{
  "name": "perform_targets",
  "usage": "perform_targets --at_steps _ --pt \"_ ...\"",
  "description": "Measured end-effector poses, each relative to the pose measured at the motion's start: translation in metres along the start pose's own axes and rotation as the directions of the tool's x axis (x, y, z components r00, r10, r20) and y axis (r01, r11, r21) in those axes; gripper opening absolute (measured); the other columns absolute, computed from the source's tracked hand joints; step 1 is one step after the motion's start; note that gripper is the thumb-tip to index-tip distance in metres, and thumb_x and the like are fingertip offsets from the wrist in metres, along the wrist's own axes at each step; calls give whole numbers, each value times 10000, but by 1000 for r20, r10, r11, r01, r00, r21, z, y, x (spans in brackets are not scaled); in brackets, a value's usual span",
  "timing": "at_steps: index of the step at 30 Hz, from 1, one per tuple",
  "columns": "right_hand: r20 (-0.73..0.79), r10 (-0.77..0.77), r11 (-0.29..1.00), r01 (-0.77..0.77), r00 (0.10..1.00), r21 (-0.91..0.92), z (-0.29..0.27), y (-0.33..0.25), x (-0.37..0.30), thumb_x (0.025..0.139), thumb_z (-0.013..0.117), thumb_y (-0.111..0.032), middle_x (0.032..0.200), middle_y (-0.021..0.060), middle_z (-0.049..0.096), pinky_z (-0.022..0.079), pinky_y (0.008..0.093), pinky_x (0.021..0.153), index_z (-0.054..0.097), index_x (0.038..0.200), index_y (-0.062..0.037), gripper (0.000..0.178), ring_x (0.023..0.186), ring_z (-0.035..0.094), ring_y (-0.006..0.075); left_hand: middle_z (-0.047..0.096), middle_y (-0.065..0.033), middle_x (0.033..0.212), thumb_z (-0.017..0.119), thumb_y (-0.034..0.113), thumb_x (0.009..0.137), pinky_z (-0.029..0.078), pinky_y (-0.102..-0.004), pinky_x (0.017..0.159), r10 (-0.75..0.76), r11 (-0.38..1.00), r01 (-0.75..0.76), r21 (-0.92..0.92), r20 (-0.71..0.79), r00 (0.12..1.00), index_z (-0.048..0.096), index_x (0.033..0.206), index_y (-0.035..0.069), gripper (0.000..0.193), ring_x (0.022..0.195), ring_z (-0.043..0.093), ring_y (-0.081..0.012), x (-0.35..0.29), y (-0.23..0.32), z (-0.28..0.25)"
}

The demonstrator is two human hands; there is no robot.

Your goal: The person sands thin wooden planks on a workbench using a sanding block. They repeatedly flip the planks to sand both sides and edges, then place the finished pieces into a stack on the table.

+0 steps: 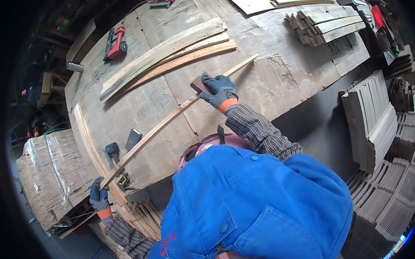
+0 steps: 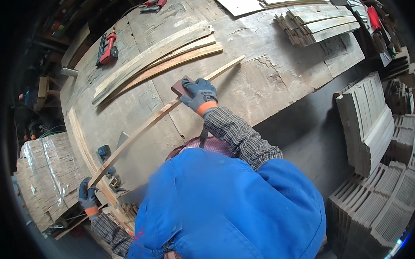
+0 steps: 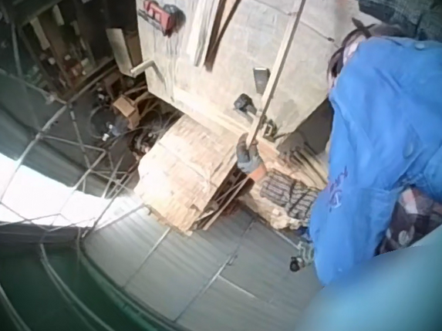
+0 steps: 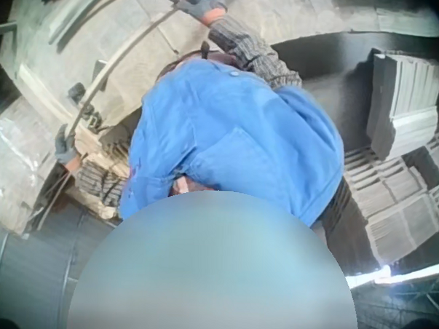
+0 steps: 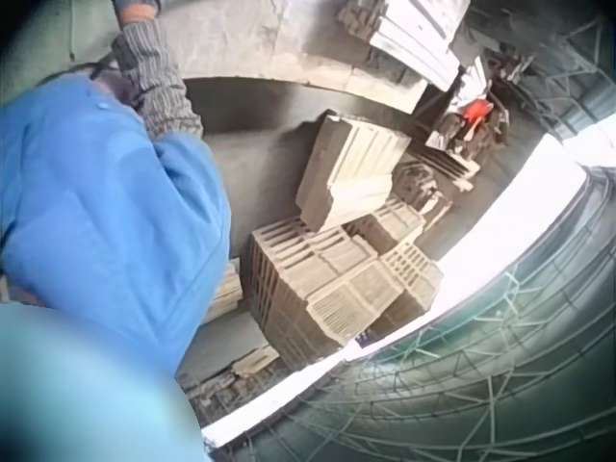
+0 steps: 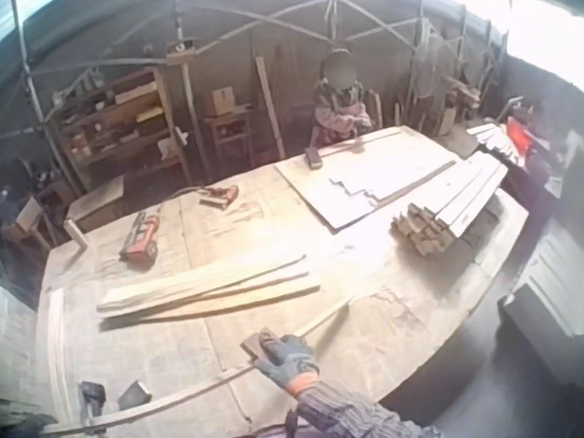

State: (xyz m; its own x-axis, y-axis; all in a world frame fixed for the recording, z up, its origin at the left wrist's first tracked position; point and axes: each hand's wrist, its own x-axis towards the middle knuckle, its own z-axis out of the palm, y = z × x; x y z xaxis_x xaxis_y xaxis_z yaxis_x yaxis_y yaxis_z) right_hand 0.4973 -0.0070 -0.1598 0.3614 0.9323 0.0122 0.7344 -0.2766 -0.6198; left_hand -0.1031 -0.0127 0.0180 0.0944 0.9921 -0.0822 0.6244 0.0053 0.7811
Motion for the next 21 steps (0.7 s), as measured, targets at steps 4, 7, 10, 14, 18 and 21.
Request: perform_targets --at_steps 4,7,10,14,18,21 --pt "22 279 954 -274 960 -124 -11 95 45 755 768 -542 1307 181 599 441 438 1055 617 1380 -233 713 1210 549 361 673 -111 1196 587 -86 870 528 -286 886 -11 1000 12 26 -73 997 648 1208 -6 353 1014 643 -168 -3 -23 9" --pt "3 456 873 -447 890 -194 -22 160 74 779 714 -601 1337 165 596 448 449 1063 538 1448 -304 753 1248 545 353 673 -113 1214 674 -36 873 533 -282 902 -58 995 67 68 -126 990 648 1187 6 318 1102 627 -184 -1 -34 11" --pt "0 579 801 -568 816 -188 -26 194 91 773 718 -604 1363 168 578 448 442 1069 516 1466 -307 780 1257 540 362 671 -100 1190 670 -12 894 550 -288 866 -74 993 57 -101 -174 982 633 1189 28 300 1103 629 -190 5 -41 13" --pt "5 534 839 -529 846 -130 -19 173 84 765 723 -611 1352 168 585 444 430 1074 536 1454 -293 782 1243 545 351 645 -68 1085 638 92 961 545 -280 765 -78 977 19 -214 -267 961 603 1132 48 181 990 615 -158 20 -50 23" --pt "-8 150 989 -150 989 4 0 101 42 744 756 -572 1281 165 606 438 447 1053 620 1373 -269 711 1210 541 364 614 -55 1020 574 167 1023 513 -302 826 -37 993 -16 -114 -444 895 562 1047 42 128 915 582 -144 33 -54 29" --pt "78 71 997 -73 994 35 5 71 26 720 753 -574 1295 175 592 430 455 1055 637 1343 -308 687 1222 532 376 620 -71 1044 562 124 1025 503 -345 906 -61 981 -54 -189 -554 830 572 1078 30 108 960 588 -169 41 -51 31"
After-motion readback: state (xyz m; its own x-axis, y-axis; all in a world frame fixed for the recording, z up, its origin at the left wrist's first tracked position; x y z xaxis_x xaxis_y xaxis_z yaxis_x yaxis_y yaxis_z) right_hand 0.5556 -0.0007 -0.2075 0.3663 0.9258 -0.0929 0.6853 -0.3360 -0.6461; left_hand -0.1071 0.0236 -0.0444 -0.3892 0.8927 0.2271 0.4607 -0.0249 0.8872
